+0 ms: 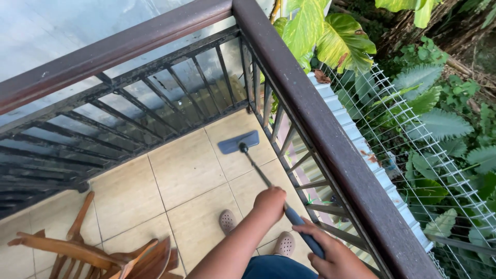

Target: Mopping the balcony floor with a flat mop.

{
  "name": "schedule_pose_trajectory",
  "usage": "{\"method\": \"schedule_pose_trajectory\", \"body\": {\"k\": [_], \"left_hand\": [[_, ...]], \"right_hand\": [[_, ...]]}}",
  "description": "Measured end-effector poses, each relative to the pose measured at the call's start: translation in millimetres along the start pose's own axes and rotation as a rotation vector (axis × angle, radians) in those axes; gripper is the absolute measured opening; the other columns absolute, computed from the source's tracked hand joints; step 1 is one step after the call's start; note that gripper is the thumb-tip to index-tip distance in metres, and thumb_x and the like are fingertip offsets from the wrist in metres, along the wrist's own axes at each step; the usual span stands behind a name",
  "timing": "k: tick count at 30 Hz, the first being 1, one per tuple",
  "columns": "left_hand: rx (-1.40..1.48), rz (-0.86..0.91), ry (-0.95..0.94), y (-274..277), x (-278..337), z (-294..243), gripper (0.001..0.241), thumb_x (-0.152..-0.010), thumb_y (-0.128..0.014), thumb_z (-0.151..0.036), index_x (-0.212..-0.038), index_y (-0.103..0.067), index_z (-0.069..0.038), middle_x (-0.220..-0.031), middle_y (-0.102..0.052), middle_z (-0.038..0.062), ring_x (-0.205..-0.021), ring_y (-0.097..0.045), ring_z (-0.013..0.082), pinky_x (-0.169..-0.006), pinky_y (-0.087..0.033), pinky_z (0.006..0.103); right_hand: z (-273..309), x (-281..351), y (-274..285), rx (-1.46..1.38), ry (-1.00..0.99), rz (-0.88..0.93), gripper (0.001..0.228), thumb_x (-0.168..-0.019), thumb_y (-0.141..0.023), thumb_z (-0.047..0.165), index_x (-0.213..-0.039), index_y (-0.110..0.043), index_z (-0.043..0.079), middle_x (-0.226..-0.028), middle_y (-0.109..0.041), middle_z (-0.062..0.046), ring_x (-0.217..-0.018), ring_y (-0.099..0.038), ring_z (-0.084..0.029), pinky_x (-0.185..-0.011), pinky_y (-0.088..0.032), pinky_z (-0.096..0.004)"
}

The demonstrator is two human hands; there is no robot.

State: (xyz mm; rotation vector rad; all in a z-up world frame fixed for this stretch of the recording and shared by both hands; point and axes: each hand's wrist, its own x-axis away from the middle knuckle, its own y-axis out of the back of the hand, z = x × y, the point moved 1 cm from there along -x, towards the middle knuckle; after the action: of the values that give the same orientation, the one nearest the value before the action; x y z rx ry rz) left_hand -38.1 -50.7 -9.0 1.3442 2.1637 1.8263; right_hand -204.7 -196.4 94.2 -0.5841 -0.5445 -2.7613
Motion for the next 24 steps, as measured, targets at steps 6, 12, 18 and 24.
{"method": "schedule_pose_trajectory", "body": {"k": [6,12,18,24], "left_hand": [[0.033,-0.040,0.087,-35.5,10.7,28.6,0.027,-0.086,-0.056,0.003,-0.108,-0.070,-0.003,-0.111,-0.067,0.016,-0.103,-0.066,0.0396,-0.081,-0.057,0.0507],[0.163,-0.171,0.197,-63.4,-57.8,117.6,0.045,-0.088,-0.052,0.003,-0.131,-0.062,-0.007,-0.150,-0.049,0.023,-0.130,-0.053,0.0426,-0.101,-0.050,0.0485],[0.356,-0.587,0.085,-83.4,-66.7,195.4,0.042,-0.082,-0.052,0.005,-0.113,-0.072,-0.016,-0.145,-0.060,0.013,-0.149,-0.031,0.0494,-0.120,-0.024,0.0638],[0.434,-0.755,-0.077,-62.6,-14.4,131.6,0.016,-0.082,-0.066,-0.003,-0.081,-0.065,-0.019,-0.097,-0.075,-0.001,-0.134,-0.055,0.0431,-0.118,-0.019,0.0672]], "right_hand": [[-42.7,-20.1,-19.3,-0.046,0.099,0.130,0.072,-0.078,-0.060,-0.003,-0.142,-0.063,0.032,-0.169,-0.032,-0.006,-0.157,-0.030,-0.016,-0.119,-0.027,-0.029],[35.4,-75.2,-46.2,-0.168,-0.227,-0.088,0.063,-0.079,-0.052,0.001,-0.130,-0.066,0.035,-0.149,-0.060,0.004,-0.052,-0.072,-0.020,-0.050,-0.066,-0.029],[27.7,-136.2,-82.4,-0.275,-0.106,-0.024,0.065,-0.079,-0.055,0.000,-0.135,-0.064,0.032,-0.148,-0.055,0.000,-0.073,-0.062,-0.014,-0.051,-0.066,-0.029],[59.2,-78.5,-50.8,-0.238,-0.268,-0.011,0.061,-0.083,-0.060,0.001,-0.134,-0.069,0.035,-0.112,-0.065,-0.007,-0.053,-0.059,-0.017,-0.051,-0.059,-0.027]]}}
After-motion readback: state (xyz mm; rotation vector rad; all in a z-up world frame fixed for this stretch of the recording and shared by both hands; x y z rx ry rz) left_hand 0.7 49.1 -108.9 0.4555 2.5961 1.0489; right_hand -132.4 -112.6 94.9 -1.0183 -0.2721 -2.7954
